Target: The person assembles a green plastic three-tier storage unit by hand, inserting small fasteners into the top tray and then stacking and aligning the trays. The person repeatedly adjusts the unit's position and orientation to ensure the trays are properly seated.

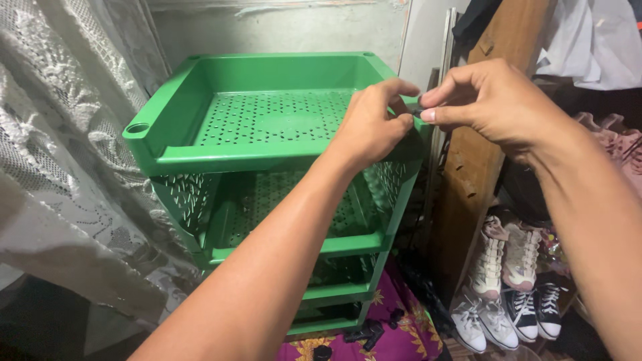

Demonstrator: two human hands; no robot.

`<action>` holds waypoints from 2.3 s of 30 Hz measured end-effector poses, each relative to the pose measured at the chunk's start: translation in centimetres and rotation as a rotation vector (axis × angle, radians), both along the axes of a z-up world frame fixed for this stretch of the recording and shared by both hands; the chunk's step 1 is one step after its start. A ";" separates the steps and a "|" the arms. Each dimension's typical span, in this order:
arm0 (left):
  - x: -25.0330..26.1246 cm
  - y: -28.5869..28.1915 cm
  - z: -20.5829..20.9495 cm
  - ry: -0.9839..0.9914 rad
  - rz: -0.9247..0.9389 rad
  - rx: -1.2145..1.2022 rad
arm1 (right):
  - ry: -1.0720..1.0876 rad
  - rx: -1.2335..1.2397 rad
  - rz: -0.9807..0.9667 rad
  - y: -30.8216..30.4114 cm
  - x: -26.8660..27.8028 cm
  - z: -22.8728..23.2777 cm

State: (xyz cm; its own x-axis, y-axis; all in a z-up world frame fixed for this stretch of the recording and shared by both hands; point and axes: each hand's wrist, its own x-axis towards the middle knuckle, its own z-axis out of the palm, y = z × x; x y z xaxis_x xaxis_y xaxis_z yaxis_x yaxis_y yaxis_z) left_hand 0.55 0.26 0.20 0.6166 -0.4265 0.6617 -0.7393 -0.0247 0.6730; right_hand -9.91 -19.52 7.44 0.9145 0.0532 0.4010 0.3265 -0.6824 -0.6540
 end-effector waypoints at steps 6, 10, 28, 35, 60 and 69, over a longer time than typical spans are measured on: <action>-1.3 0.5 0.0 -0.019 0.065 -0.083 | -0.056 -0.111 -0.084 0.2 -0.7 -0.4; -1.3 0.2 -0.1 -0.113 0.172 -0.092 | -0.084 -0.092 -0.087 0.2 -1.0 -0.6; -0.2 0.1 -0.4 -0.074 -0.025 0.001 | -0.075 0.345 0.012 0.0 0.9 -3.3; -0.8 0.3 0.0 -0.102 0.034 0.012 | -0.076 0.112 -0.204 0.7 -0.2 -2.8; -0.6 0.2 -0.9 0.071 -0.021 -0.112 | 0.157 -0.005 -0.179 1.0 0.0 0.8; -2.0 0.1 0.0 -0.082 0.191 -0.073 | 0.092 0.116 -0.184 0.7 0.4 -1.6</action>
State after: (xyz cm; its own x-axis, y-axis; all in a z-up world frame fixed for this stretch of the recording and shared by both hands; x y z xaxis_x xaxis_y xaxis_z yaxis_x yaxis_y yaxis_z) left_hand -1.44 0.34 0.21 0.6242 -0.2562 0.7381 -0.7784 -0.1229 0.6156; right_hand -9.56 -18.80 5.84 0.9377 -0.1588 0.3090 0.1390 -0.6437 -0.7526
